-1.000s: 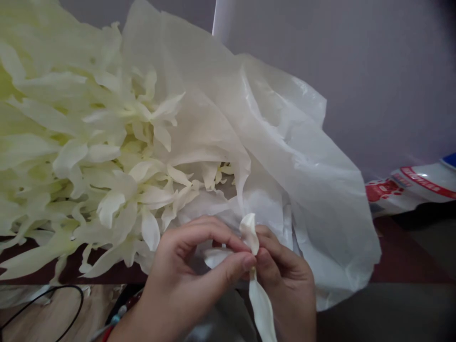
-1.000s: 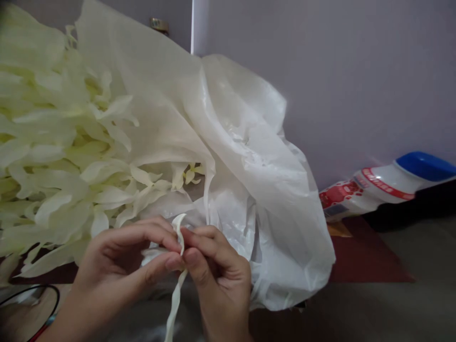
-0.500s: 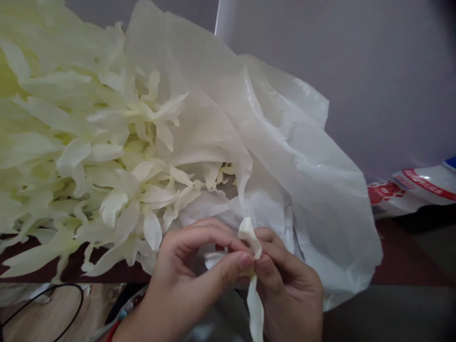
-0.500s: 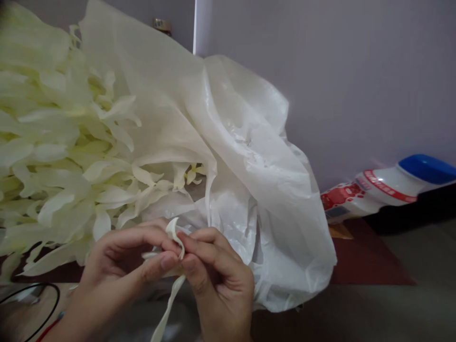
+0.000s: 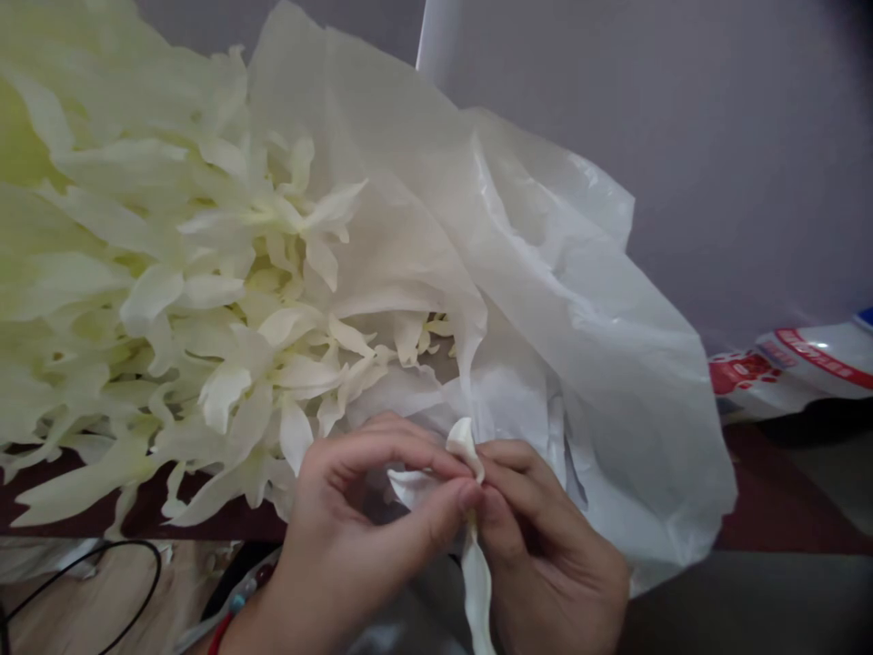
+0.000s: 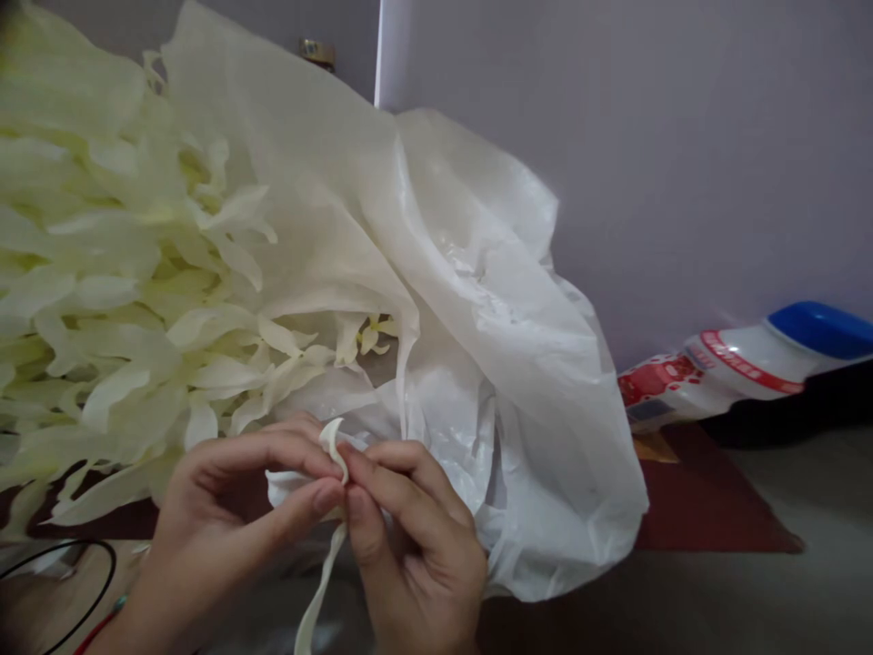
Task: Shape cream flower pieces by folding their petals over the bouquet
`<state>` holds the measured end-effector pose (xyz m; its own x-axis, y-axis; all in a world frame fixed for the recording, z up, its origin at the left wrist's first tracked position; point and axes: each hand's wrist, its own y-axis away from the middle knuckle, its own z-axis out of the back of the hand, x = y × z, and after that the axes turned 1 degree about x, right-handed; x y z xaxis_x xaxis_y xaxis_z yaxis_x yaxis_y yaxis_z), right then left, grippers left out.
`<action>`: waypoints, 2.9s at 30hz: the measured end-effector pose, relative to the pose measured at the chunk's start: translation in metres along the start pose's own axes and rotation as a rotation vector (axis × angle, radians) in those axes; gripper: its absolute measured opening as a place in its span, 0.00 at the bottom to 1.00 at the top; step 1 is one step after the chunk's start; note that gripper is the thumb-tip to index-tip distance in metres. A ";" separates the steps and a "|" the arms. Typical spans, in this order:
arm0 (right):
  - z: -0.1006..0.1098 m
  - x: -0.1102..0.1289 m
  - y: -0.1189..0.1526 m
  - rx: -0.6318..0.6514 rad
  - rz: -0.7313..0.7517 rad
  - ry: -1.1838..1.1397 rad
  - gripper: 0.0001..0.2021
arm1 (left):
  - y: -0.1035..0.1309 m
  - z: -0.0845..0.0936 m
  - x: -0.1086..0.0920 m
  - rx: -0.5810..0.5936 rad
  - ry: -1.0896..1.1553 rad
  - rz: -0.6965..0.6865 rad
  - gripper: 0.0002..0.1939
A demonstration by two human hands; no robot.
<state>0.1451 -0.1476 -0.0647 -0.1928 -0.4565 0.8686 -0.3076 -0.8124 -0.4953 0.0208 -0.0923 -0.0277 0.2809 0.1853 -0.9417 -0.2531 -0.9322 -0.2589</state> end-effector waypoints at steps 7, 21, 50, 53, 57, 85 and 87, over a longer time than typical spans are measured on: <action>0.001 0.006 -0.006 0.007 -0.028 -0.030 0.09 | 0.001 -0.001 -0.003 0.036 -0.081 0.012 0.06; -0.009 0.008 -0.006 -0.217 0.104 0.236 0.13 | 0.006 -0.013 0.001 -0.031 -0.638 -0.424 0.09; -0.009 -0.002 -0.016 -0.188 -0.193 0.033 0.04 | 0.020 -0.012 0.029 -0.098 -0.304 -0.165 0.16; -0.008 -0.004 -0.014 -0.187 -0.150 0.075 0.05 | 0.017 -0.016 0.030 -0.203 -0.228 -0.113 0.16; -0.006 -0.007 -0.011 -0.184 -0.009 0.213 0.09 | 0.011 -0.021 0.028 -0.249 -0.105 -0.010 0.18; -0.001 -0.002 -0.008 -0.110 0.009 0.358 0.06 | 0.013 -0.007 0.019 0.018 -0.222 -0.094 0.09; -0.002 -0.001 -0.010 -0.162 -0.023 0.333 0.06 | 0.015 -0.007 0.020 0.063 -0.189 -0.093 0.10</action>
<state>0.1464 -0.1386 -0.0607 -0.4683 -0.2739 0.8400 -0.4539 -0.7411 -0.4947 0.0287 -0.1046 -0.0486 0.1283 0.3299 -0.9352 -0.2930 -0.8883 -0.3536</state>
